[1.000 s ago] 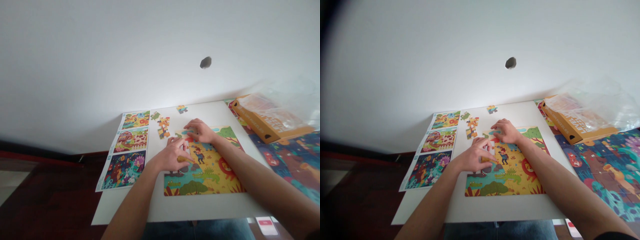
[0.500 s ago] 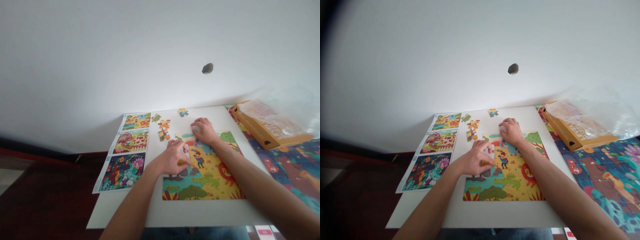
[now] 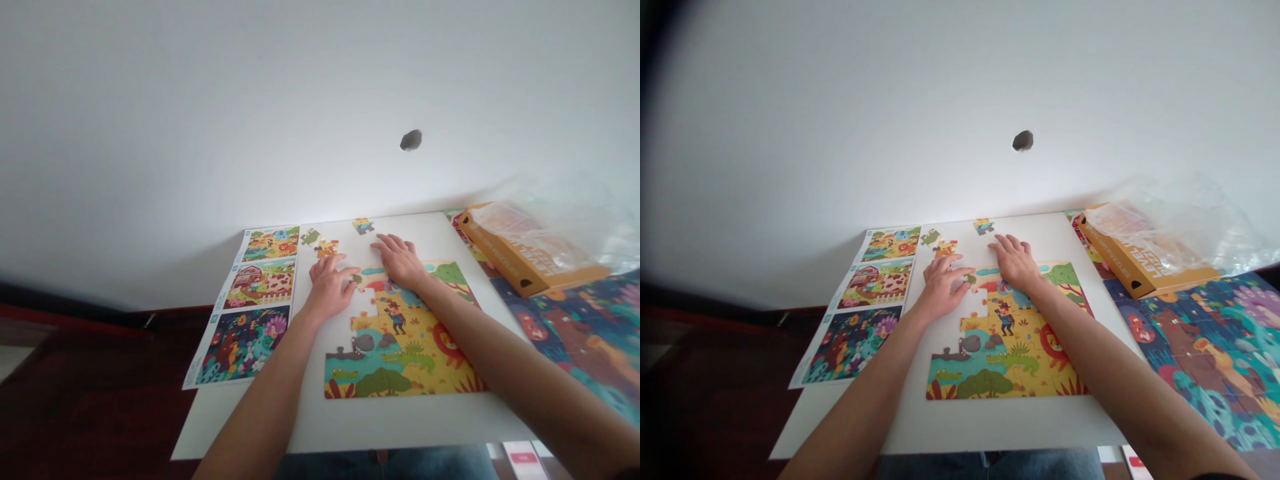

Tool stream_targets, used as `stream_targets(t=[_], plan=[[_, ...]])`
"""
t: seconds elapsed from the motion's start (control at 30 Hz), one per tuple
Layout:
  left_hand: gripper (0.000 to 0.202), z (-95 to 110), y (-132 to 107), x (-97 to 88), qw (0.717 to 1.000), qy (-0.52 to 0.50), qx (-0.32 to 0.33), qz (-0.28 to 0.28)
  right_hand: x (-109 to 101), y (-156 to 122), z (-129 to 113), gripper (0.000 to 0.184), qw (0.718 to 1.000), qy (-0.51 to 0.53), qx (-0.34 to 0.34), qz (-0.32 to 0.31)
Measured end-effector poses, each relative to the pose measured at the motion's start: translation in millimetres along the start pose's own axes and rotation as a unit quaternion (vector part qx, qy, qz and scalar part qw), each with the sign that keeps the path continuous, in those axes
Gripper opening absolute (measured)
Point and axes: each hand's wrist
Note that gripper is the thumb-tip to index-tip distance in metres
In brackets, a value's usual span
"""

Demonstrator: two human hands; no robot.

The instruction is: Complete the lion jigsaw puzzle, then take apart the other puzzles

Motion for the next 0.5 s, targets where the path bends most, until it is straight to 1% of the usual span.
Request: stream_targets(t=[0.07,0.13,0.3,0.4,0.5], plan=[[0.029,1,1,0.4,1.0,-0.004,0.014,-0.015,0,2,0,0.046,1.0,-0.014,0.008,-0.016],[0.028,2,0,-0.5,1.0,-0.009,0.015,-0.024,-2,7,-1,0.047,0.999,-0.026,0.024,-0.029],[0.028,2,0,-1.1,1.0,-0.011,0.005,-0.028,-7,32,-8,0.056,0.994,-0.052,0.079,-0.053],[0.028,1,0,-0.1,0.999,-0.013,0.009,-0.03,-6,48,-14,0.051,0.99,-0.05,0.113,-0.07],[0.028,0,0,0.4,0.999,-0.013,0.01,-0.031,-3,54,-22,0.045,0.992,-0.043,0.104,-0.053]])
Point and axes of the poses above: each hand's wrist, its own y-axis towards the middle knuckle, its own x-axis out of the palm, z = x × y, and after that the axes turned 6 degrees about y, right-handed
